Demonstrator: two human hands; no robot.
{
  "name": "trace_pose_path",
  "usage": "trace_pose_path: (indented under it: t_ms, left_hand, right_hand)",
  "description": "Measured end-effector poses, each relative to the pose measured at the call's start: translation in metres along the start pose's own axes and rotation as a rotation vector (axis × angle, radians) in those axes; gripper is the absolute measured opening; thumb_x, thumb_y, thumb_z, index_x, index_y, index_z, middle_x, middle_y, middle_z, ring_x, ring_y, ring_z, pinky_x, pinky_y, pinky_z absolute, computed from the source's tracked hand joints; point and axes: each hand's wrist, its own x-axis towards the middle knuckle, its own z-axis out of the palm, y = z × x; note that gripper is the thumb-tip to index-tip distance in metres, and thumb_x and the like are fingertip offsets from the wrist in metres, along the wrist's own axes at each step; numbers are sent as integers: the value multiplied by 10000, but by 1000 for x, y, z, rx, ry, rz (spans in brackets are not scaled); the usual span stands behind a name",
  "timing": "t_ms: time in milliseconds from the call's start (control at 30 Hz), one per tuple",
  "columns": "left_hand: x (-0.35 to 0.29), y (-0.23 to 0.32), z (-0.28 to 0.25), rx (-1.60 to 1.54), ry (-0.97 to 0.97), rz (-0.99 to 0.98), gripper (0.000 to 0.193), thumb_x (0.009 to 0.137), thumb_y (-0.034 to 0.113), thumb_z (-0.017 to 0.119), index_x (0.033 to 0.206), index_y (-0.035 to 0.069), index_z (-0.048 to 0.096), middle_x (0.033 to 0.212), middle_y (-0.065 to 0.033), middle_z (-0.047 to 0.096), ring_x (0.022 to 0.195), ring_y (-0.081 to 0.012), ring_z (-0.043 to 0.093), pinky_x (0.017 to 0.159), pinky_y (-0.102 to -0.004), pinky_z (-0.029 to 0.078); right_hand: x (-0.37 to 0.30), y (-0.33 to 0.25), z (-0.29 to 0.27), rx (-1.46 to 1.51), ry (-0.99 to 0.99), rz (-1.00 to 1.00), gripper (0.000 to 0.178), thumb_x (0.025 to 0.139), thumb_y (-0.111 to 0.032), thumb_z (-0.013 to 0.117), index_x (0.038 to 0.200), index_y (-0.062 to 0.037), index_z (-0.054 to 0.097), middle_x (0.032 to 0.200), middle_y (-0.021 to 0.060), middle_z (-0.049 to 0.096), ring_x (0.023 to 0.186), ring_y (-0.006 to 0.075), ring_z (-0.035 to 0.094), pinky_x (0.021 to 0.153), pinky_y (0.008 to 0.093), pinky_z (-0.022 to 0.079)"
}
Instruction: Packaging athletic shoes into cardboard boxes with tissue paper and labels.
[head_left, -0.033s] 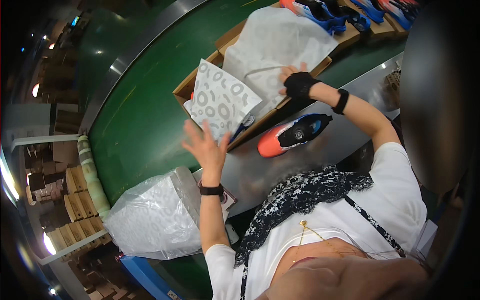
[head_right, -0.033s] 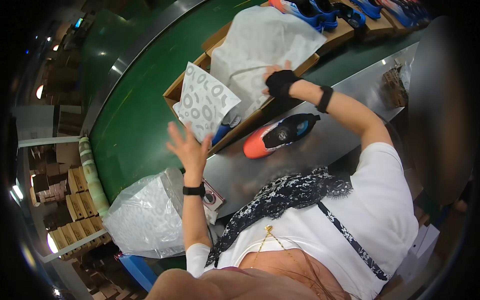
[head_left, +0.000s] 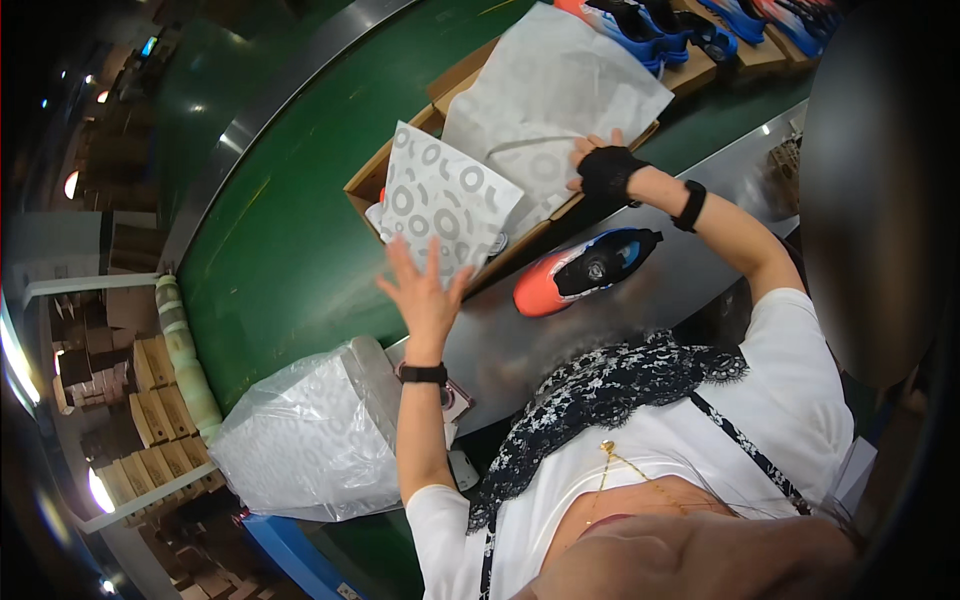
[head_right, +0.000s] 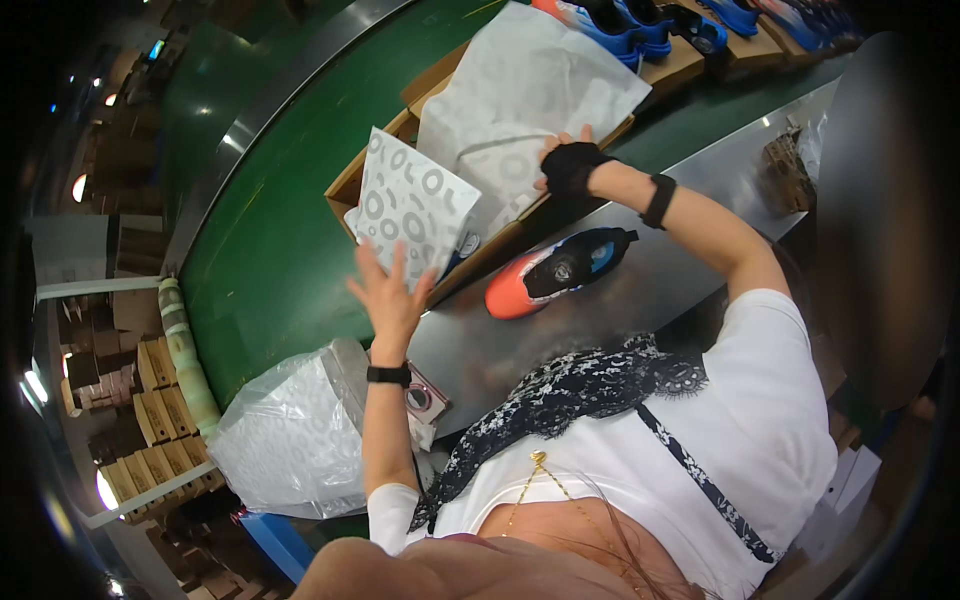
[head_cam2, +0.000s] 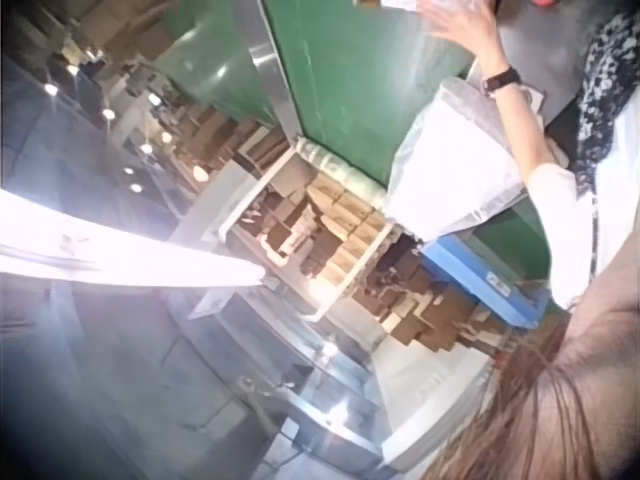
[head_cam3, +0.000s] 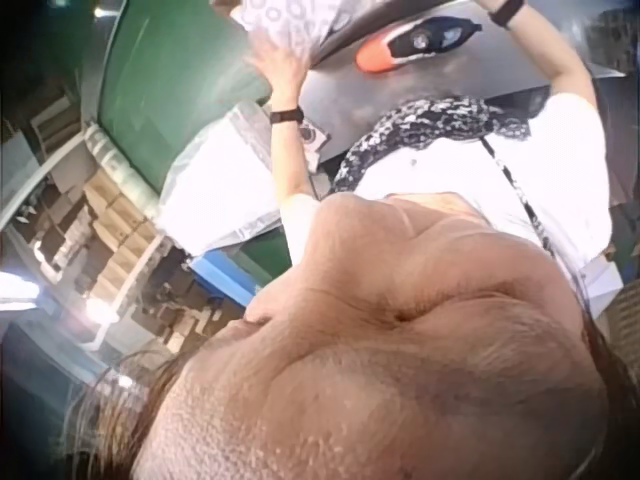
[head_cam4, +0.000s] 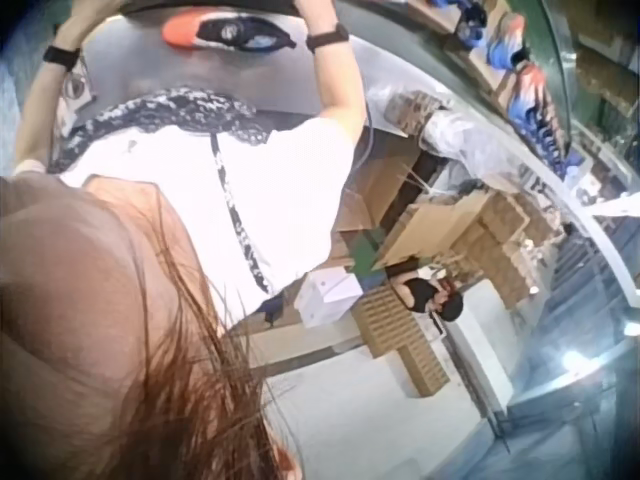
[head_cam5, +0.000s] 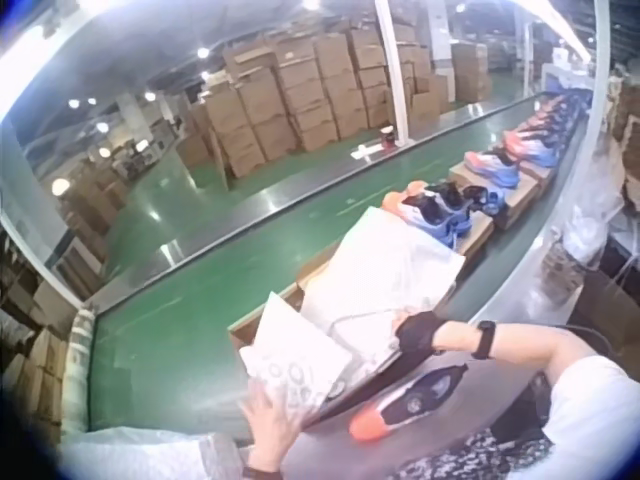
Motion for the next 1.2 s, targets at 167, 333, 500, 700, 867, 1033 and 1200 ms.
trace_pose_path:
  t_ms: [167, 333, 500, 700, 867, 1033, 1200]
  left_hand:
    - [33, 12, 33, 8, -517, 345, 457, 691, 446, 606, 1040, 152, 588, 1342, -136, 246, 1240, -340, 205, 895, -661, 118]
    - [64, 20, 33, 101, -897, 246, 430, 693, 479, 592, 936, 126, 640, 1251, -139, 385, 1223, -331, 243, 891, -664, 127]
    - [35, 53, 27, -591, -547, 198, 429, 688, 361, 655, 953, 27, 609, 1168, -184, 467, 1064, -322, 460, 908, -368, 343]
    - [-24, 82, -8, -766, -694, 50, 861, 555, 321, 766, 1190, -56, 322, 1025, -223, 533, 964, -290, 531, 831, -338, 405]
    - [-58, 58, -26, -905, -532, -199, 646, 560, 255, 760, 1064, -17, 461, 924, -163, 585, 860, -245, 568, 774, -319, 429]
    - [-78, 40, -46, -887, -500, -230, 582, 557, 250, 760, 1029, 13, 515, 941, -137, 587, 875, -248, 573, 773, -319, 435]
    - [-97, 22, -38, -894, -419, -307, 596, 545, 266, 764, 1028, 21, 516, 932, -140, 588, 857, -277, 572, 763, -332, 441]
  right_hand:
    - [-56, 5, 7, 271, 858, -537, 306, 616, -187, 660, 852, -47, 526, 871, 102, 533, 832, 266, 513, 705, 376, 384]
    - [-117, -2, 57, 150, 284, -453, 254, 621, -204, 652, 772, -63, 505, 620, 88, 537, 682, 255, 547, 773, 397, 369]
    - [-115, -3, 68, 207, 364, -441, 223, 633, -195, 631, 760, -77, 490, 570, 84, 520, 616, 248, 540, 803, 387, 342]
    - [-88, -54, -14, 311, 439, -912, 180, 659, -224, 587, 647, -103, 454, 534, 74, 483, 569, 244, 474, 678, 331, 365]
    - [-10, -105, -55, 447, 289, -1130, 152, 731, -205, 521, 684, -61, 522, 576, 88, 527, 557, 249, 539, 590, 352, 420]
    - [122, -189, -90, 611, 348, -774, 171, 730, -213, 493, 736, -60, 568, 718, 138, 579, 689, 297, 562, 654, 364, 436]
    - [222, -249, -11, 451, 314, -658, 170, 694, -222, 545, 716, -62, 600, 762, 121, 607, 753, 288, 578, 676, 361, 449]
